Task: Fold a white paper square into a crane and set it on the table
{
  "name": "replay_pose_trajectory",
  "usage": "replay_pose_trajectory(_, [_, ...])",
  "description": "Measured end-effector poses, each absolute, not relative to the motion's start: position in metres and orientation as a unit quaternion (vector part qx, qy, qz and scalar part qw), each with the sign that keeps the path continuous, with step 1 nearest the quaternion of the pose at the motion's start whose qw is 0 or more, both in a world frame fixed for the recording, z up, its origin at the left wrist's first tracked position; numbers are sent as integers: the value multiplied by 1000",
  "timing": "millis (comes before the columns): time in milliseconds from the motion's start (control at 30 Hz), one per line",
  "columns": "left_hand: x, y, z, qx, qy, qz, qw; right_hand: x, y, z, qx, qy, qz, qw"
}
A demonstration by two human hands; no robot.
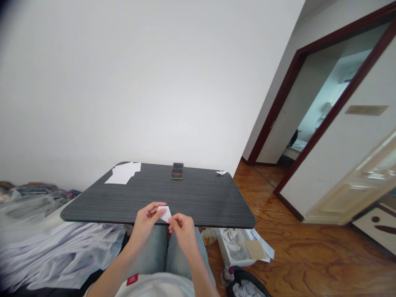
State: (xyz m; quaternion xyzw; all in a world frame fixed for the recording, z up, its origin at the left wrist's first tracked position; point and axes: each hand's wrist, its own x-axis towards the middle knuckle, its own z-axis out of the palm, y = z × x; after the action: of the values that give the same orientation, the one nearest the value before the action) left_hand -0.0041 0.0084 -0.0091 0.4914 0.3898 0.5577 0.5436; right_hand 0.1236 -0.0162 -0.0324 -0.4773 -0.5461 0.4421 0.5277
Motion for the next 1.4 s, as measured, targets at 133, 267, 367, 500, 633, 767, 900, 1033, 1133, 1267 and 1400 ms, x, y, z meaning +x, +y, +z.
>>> replay_pose_trajectory(133, [-4,7,-10,509,393,570,512,125,-16,-34,-527,-575,353,517])
replay_pose_trajectory(267, [-5,8,-14,531,409,579,464,125,-17,-34,-544,-576,327,515])
replay_pose_trajectory(367, [-6,11,-18,528,414,584,458,125,-17,-34,-524,-578,357,514])
replay_pose_trajectory(500, [-10,15,-22,519,392,574,497,126,-16,-37,-533,-580,343,511])
replay_pose_trajectory(633, [-14,19,-22,516,373,543,547,130,-14,-41,-556,-579,319,504])
replay_pose_trajectory(767, [-17,19,-18,514,378,546,543,130,-15,-37,-539,-571,344,516])
replay_pose_trajectory(900, [-17,16,-13,530,382,537,534,128,-19,-29,-507,-561,383,531])
replay_pose_trajectory(1033, [-16,14,-12,538,370,525,546,127,-19,-29,-506,-547,386,544])
replay_pose_trajectory(1133, [-17,15,-13,550,360,514,551,127,-17,-31,-505,-527,388,562])
replay_pose_trajectory(1267, [-19,15,-13,565,357,507,544,126,-16,-33,-495,-511,405,574])
replay_pose_trajectory(1400, [-18,14,-12,569,366,509,531,126,-16,-32,-477,-502,433,577])
